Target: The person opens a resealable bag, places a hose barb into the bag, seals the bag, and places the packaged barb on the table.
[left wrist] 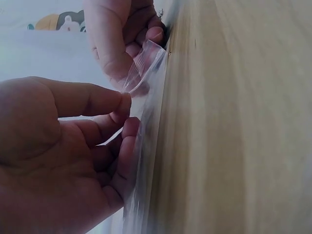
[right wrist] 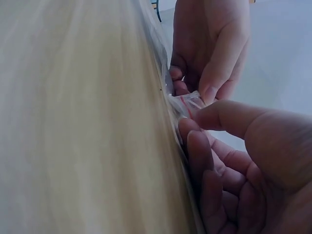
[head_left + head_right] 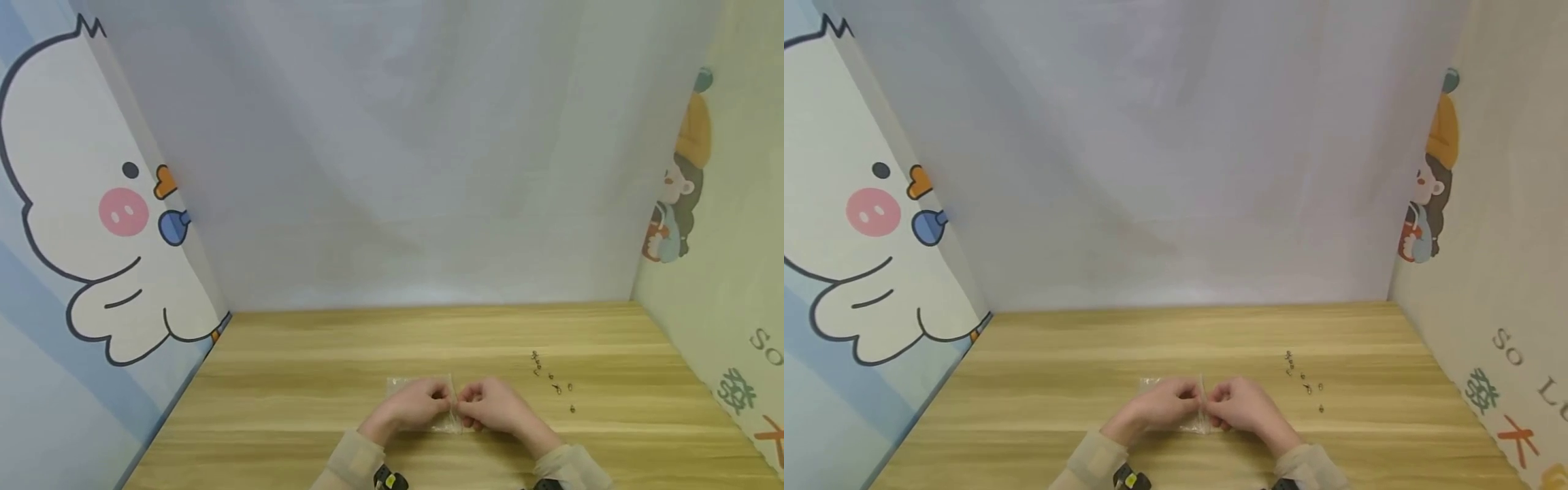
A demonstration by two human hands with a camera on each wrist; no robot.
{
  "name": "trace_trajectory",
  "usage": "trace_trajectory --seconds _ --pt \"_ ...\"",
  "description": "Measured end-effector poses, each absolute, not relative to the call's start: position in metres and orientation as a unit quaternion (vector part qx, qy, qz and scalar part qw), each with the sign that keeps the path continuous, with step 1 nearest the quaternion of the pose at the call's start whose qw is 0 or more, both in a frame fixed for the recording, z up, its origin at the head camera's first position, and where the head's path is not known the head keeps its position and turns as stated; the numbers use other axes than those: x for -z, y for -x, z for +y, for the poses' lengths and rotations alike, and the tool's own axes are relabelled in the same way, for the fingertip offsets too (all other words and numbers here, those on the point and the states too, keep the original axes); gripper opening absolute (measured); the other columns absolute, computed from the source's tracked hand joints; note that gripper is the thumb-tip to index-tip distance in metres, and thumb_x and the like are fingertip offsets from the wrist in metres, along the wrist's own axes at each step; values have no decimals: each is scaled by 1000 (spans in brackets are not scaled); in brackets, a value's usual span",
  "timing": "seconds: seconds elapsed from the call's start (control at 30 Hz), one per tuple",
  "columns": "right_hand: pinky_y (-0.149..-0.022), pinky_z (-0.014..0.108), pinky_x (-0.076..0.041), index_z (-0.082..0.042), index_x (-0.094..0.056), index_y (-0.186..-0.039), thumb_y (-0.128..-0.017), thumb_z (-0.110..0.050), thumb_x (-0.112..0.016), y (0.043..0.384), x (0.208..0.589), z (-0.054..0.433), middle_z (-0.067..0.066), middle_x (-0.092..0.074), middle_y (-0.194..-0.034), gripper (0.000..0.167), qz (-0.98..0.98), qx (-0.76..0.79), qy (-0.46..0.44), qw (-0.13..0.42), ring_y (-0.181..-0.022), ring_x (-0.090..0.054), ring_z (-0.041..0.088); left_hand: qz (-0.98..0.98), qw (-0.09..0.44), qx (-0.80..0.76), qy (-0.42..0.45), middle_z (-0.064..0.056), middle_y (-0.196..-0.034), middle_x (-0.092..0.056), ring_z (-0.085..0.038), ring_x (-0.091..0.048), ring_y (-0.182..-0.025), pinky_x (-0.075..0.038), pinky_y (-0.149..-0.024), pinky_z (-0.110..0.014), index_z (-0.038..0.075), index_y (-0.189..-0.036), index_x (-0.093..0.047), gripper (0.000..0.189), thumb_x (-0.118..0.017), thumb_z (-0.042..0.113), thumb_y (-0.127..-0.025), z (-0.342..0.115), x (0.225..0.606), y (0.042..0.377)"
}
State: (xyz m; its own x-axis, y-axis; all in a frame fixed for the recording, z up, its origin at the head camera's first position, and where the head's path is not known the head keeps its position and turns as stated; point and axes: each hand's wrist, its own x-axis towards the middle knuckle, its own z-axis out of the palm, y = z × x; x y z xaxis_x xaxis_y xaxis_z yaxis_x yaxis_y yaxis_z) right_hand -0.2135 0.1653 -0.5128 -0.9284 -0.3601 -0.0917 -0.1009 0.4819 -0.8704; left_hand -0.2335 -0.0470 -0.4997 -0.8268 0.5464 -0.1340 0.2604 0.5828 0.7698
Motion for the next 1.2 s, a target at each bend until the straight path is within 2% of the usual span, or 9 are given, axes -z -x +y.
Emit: trace_trajectory --seconds 0.23,0.5,0.7,0.97,1.1,1.2 --pt "-51 25 -54 -10 -71 -79 -93 -14 -75 209 515 161 -1 -68 -65 15 872 463 117 112 -57 -63 13 877 174 -381 -237 8 -86 -63 -11 -55 -76 -46 -69 -28 22 -91 -66 12 -64 24 -102 -50 501 229" --pt "-48 24 -50 -13 -71 -84 -94 -18 -77 211 514 155 -2 -65 -62 12 886 443 109 88 -52 -59 11 873 174 -385 -245 8 -85 -63 -10 -54 -75 -46 -70 -28 22 -93 -69 12 -65 24 -104 -51 499 231" --pt "-47 23 -49 -11 -70 -79 -97 -19 -75 213 512 155 -1 -65 -60 21 883 451 98 91 -51 -59 10 871 176 -381 -254 8 -84 -62 -9 -54 -75 -45 -71 -27 21 -93 -69 12 -65 24 -104 -52 499 233" --pt "-45 20 -39 -14 -74 -88 -98 -23 -75 217 515 153 -2 -63 -59 13 892 440 77 74 -50 -57 10 864 186 -389 -259 7 -80 -59 -9 -52 -71 -43 -66 -26 20 -90 -67 15 -63 25 -104 -54 498 233" --pt "-45 20 -39 -13 -71 -78 -100 -20 -72 218 514 152 -1 -64 -61 22 892 442 62 75 -52 -59 11 858 197 -403 -249 7 -79 -58 -10 -51 -69 -40 -64 -25 18 -92 -68 15 -62 25 -104 -55 498 233" --pt "-47 23 -44 -11 -74 -83 -100 -20 -73 219 514 151 -1 -65 -63 19 894 439 53 71 -54 -62 12 851 205 -413 -250 7 -78 -57 -10 -50 -68 -39 -64 -25 17 -92 -66 15 -62 24 -104 -56 498 234"
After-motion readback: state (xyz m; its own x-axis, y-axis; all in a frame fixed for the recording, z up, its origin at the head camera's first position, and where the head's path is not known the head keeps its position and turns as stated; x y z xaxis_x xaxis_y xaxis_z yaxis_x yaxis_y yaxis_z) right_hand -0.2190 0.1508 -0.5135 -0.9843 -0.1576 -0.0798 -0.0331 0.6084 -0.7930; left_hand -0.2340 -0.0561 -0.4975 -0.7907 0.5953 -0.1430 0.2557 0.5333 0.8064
